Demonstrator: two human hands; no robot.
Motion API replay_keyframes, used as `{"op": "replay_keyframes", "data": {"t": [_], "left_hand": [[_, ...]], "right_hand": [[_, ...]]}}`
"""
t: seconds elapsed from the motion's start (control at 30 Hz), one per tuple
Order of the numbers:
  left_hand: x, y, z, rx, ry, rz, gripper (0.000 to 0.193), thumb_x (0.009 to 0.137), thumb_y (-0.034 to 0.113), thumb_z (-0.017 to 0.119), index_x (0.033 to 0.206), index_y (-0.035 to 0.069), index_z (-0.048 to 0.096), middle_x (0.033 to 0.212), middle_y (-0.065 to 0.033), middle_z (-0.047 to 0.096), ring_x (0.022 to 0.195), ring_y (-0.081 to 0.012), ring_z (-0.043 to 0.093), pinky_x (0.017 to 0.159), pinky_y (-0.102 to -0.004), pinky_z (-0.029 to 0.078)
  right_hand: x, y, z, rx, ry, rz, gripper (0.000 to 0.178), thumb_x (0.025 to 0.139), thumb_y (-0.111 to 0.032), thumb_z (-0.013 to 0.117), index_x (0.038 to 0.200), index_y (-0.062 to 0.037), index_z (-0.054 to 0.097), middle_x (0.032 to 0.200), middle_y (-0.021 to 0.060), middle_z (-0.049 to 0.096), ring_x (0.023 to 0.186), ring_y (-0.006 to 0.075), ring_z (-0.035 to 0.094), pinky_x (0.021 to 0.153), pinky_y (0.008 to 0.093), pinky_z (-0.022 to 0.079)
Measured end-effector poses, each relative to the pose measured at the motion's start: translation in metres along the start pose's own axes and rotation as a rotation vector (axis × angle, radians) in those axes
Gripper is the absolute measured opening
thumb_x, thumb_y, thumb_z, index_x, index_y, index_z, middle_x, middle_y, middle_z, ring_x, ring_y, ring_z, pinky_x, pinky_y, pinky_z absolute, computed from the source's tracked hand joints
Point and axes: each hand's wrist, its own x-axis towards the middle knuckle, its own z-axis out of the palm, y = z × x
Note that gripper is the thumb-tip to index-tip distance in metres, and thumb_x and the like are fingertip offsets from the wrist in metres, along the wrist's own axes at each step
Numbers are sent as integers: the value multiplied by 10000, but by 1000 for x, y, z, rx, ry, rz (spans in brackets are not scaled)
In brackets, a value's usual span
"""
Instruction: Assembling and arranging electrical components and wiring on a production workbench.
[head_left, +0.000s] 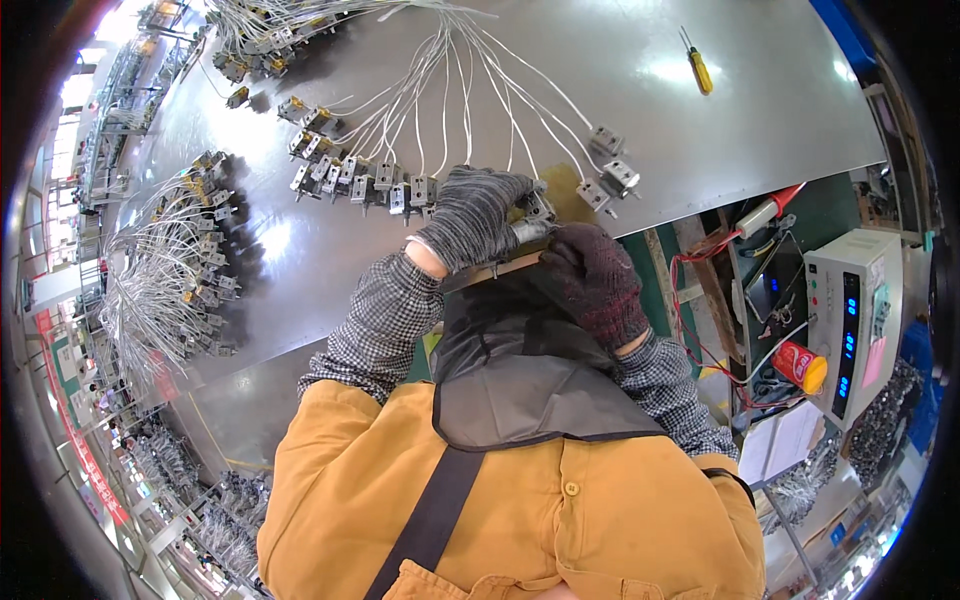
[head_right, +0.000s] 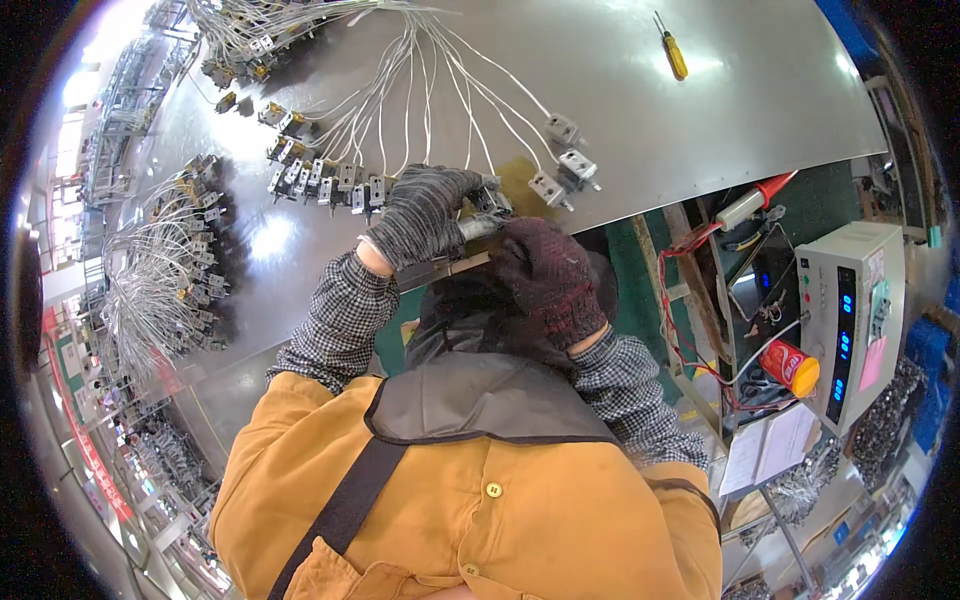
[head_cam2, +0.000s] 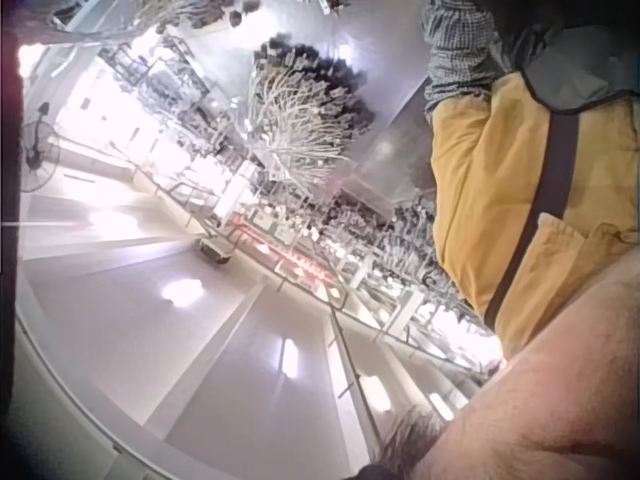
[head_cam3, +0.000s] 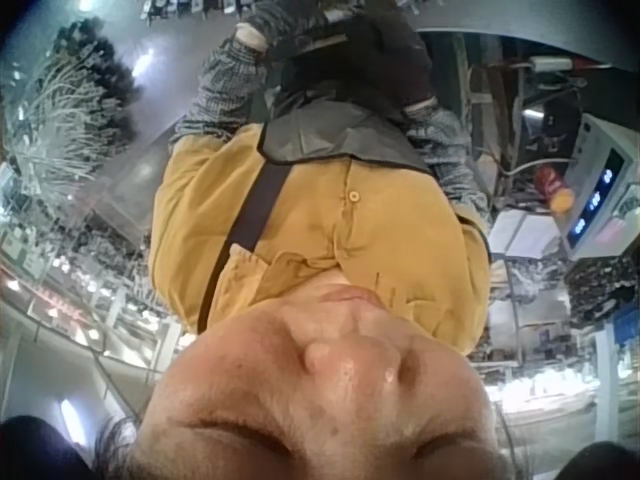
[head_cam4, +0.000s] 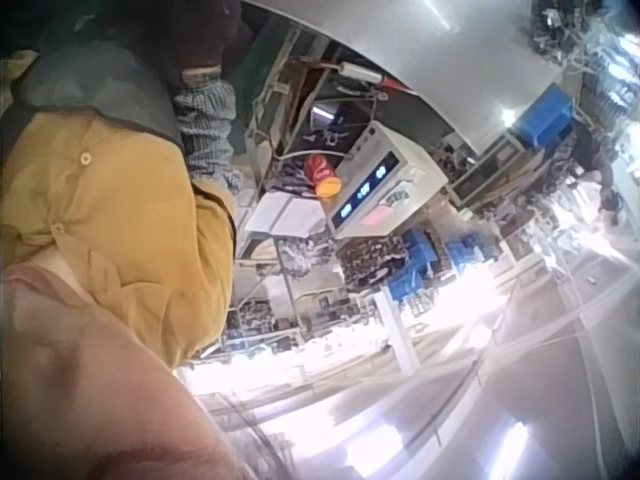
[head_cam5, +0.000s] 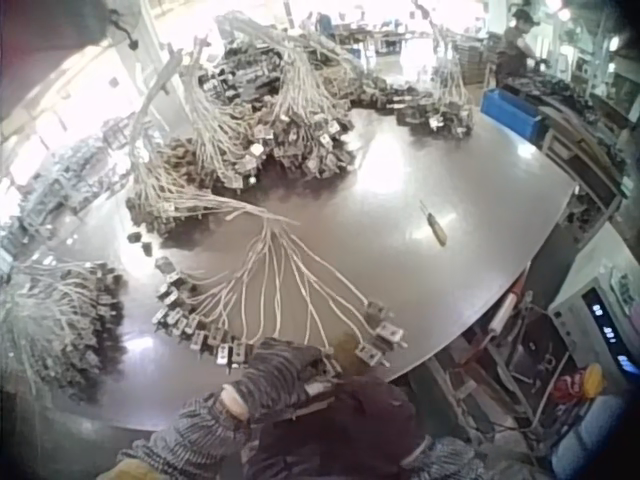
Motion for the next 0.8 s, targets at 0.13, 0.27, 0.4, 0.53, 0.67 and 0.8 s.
{"op": "replay_keyframes", "data": {"t": [0.13, 0.27, 0.4, 0.53, 0.67, 0.8], "left_hand": [[-2, -3, 3, 32, 3, 9, 489, 852, 474, 800, 1193, 127, 752, 988, -108, 784, 948, -307, 736, 933, -440, 497], [1, 3, 4, 97, 10, -21, 511, 834, 495, 807, 1191, 135, 746, 982, -104, 778, 948, -303, 732, 944, -443, 493], [1, 4, 6, 94, 0, -28, 560, 816, 542, 807, 1180, 122, 741, 977, -115, 773, 945, -305, 729, 943, -444, 492], [-2, 9, 6, 65, 61, -16, 533, 817, 523, 831, 1111, 86, 754, 941, -147, 752, 921, -348, 720, 920, -453, 521], [-1, 9, 5, 63, 57, -53, 515, 802, 500, 844, 1100, 90, 752, 947, -146, 753, 925, -349, 722, 924, -451, 521], [2, 5, 10, 58, 78, -37, 500, 781, 463, 857, 1090, 88, 740, 948, -150, 752, 918, -357, 722, 920, -456, 523]], "right_hand": [[-6, -6, 2, 491, -54, 478, 250, 981, -143, 731, 1198, -37, 667, 1041, 93, 706, 927, 155, 673, 800, 328, 552], [-14, -4, 1, 265, 37, 276, 255, 993, -165, 723, 1195, -44, 625, 973, 53, 665, 815, 140, 637, 741, 321, 540], [-15, 6, 6, 311, 12, 361, 270, 987, -159, 729, 1208, -49, 619, 946, 49, 629, 785, 131, 607, 735, 314, 540], [-15, 5, 7, 587, -40, 598, 358, 994, -241, 716, 1236, -9, 591, 937, 160, 702, 839, 227, 716, 719, 378, 570], [-6, -3, -14, 1068, -203, 881, 313, 1002, -213, 712, 1195, 6, 599, 1027, 47, 665, 867, 133, 631, 769, 328, 545], [-19, 10, 14, 379, -45, 504, 267, 1033, -217, 672, 1189, -6, 624, 1013, 59, 669, 886, 129, 631, 773, 316, 544]]}}
